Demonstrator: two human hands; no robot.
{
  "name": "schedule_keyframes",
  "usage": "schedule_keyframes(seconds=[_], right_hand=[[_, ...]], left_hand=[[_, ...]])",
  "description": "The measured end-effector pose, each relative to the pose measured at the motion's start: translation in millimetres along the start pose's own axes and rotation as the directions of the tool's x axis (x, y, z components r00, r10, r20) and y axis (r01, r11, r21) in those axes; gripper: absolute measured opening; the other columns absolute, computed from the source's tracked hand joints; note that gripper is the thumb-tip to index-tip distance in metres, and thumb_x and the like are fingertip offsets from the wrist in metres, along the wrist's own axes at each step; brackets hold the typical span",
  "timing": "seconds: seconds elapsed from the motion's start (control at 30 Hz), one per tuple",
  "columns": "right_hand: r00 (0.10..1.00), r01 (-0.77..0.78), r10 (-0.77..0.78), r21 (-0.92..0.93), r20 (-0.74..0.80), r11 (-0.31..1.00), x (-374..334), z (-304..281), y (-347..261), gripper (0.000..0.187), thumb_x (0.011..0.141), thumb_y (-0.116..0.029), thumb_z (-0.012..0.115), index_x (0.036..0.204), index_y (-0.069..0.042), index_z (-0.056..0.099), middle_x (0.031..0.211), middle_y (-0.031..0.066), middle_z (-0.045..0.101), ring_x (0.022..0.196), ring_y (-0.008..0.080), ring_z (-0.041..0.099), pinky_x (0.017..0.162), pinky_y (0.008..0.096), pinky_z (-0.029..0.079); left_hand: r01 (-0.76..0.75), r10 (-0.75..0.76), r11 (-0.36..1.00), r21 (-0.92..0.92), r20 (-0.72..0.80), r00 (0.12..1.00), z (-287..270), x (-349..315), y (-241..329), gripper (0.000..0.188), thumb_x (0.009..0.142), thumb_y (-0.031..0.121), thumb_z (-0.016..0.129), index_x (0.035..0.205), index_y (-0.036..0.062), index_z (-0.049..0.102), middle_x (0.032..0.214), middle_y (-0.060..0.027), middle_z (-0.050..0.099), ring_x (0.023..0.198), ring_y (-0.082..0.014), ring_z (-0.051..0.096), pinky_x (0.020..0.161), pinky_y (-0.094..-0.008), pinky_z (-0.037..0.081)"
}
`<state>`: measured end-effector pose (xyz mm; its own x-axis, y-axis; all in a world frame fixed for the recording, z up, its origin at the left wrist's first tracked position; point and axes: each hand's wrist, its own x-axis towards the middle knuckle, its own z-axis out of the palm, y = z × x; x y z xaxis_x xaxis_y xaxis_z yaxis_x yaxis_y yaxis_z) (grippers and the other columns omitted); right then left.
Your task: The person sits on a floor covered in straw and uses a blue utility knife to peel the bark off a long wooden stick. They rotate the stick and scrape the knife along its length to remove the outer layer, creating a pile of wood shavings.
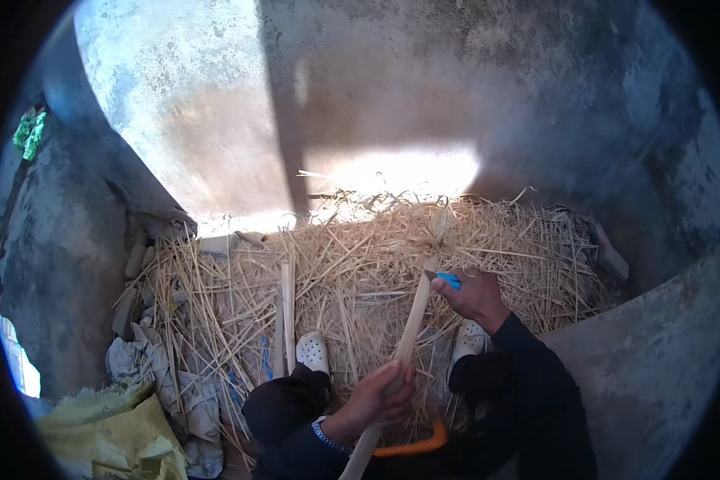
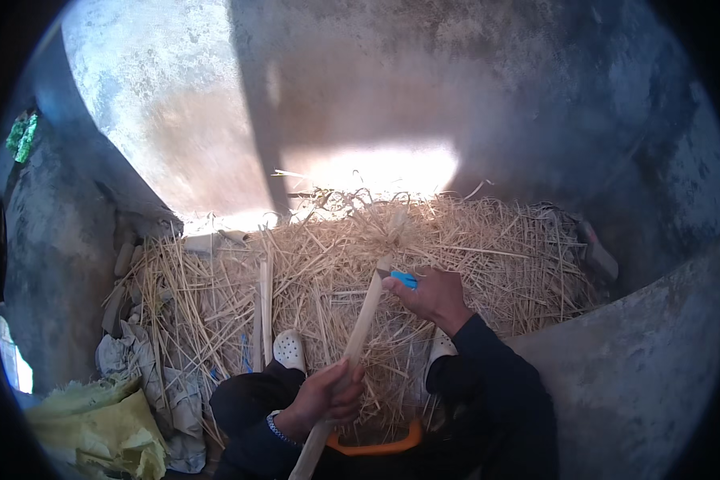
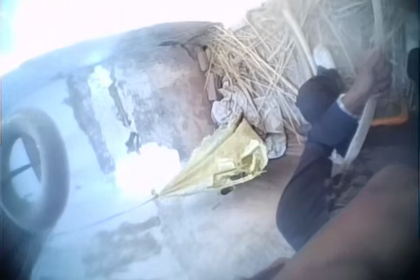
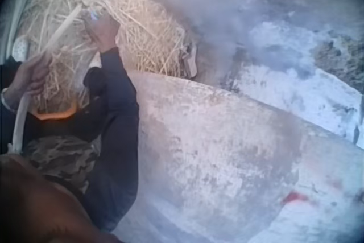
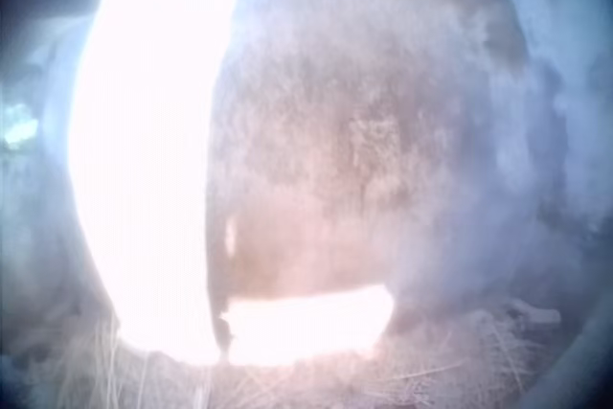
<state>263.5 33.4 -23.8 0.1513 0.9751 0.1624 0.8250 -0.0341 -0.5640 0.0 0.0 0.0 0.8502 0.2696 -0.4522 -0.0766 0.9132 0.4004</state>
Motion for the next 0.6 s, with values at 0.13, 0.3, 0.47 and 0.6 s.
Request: schedule_keyframes(seconds=[0.13,0.3,0.47,0.6], right_hand=[[0.980,0.197,-0.196,-0.095,0.024,0.976,-27.0,10.4,-25.6,0.070,0.076,-0.076,0.053,0.052,-0.010,0.056,0.046,0.0099,0.049,0.044,0.0318,0.056,0.045,0.0416,0.042],[0.980,0.191,-0.198,-0.142,-0.035,0.971,-6.1,6.7,-5.2,0.071,0.074,-0.078,0.055,0.053,-0.010,0.055,0.045,0.0082,0.049,0.043,0.0289,0.056,0.045,0.0404,0.043],[0.937,0.286,-0.323,-0.242,-0.132,0.927,4.5,9.6,8.6,0.071,0.072,-0.079,0.056,0.053,-0.010,0.056,0.044,0.0056,0.049,0.040,0.0239,0.054,0.042,0.0382,0.042],[0.954,0.177,-0.231,-0.264,-0.192,0.948,8.6,7.8,23.1,0.072,0.072,-0.079,0.055,0.054,-0.009,0.056,0.044,0.0063,0.049,0.040,0.0243,0.054,0.042,0.0393,0.042]], left_hand=[[-0.016,0.017,1.000,0.007,-0.032,0.999,0.7,-1.5,1.5,0.034,0.101,0.045,0.034,0.094,0.0134,0.045,0.056,0.0033,0.032,0.036,-0.0085,0.026,0.036,-0.0246,0.026],[-0.016,0.016,0.999,-0.030,0.003,1.000,5.1,-1.1,1.2,0.033,0.102,0.044,0.033,0.093,0.0139,0.044,0.055,0.0045,0.031,0.035,-0.0072,0.025,0.034,-0.0236,0.025],[-0.032,0.032,0.999,-0.032,0.012,0.999,4.3,3.3,2.3,0.032,0.102,0.043,0.033,0.093,0.0143,0.044,0.055,0.0048,0.030,0.034,-0.0067,0.024,0.033,-0.0223,0.025],[-0.010,0.011,0.999,-0.043,0.018,1.000,8.0,3.5,0.7,0.032,0.102,0.043,0.033,0.092,0.0145,0.043,0.055,0.0049,0.031,0.035,-0.0067,0.025,0.033,-0.0224,0.025]])
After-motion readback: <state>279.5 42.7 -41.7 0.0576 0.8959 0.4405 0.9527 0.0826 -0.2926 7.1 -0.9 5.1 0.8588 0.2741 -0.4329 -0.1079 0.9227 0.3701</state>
